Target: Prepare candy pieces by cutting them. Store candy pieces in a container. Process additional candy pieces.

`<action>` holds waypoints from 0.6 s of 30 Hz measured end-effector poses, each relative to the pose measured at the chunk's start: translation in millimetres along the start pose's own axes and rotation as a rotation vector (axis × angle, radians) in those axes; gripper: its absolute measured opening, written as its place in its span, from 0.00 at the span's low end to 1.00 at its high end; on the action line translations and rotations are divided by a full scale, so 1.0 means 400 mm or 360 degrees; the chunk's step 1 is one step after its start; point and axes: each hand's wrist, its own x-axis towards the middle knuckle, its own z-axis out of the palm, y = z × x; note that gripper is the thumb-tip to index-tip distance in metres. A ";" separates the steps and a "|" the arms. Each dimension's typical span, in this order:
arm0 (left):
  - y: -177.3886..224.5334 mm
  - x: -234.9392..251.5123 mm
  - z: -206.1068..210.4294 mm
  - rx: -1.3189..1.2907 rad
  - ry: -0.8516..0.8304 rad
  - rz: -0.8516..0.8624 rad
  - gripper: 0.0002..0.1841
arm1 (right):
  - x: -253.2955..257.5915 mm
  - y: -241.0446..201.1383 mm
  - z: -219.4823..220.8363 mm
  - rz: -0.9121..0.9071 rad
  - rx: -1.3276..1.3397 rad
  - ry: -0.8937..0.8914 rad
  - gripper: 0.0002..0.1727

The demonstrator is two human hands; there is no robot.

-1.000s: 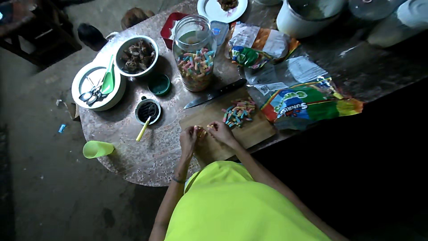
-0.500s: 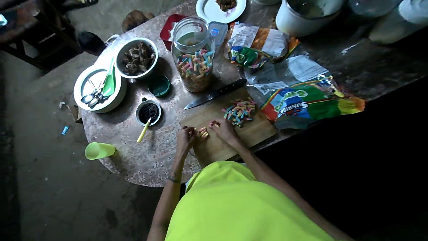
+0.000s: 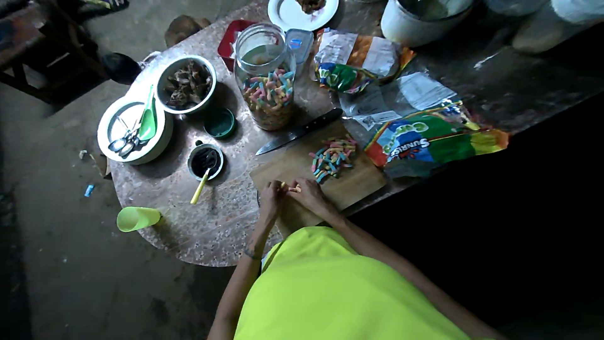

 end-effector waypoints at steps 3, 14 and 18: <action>-0.034 0.002 0.006 -0.0277 0.0040 0.0071 0.16 | 0.019 0.024 -0.003 -0.0061 0.0153 -0.0022 0.18; -0.001 -0.009 -0.027 -0.1829 0.0013 -0.0410 0.04 | 0.011 0.019 -0.036 0.0124 0.1695 -0.0078 0.05; 0.015 -0.005 -0.023 -0.1781 -0.0100 -0.0364 0.14 | 0.011 0.032 -0.040 0.0052 0.1631 -0.0066 0.10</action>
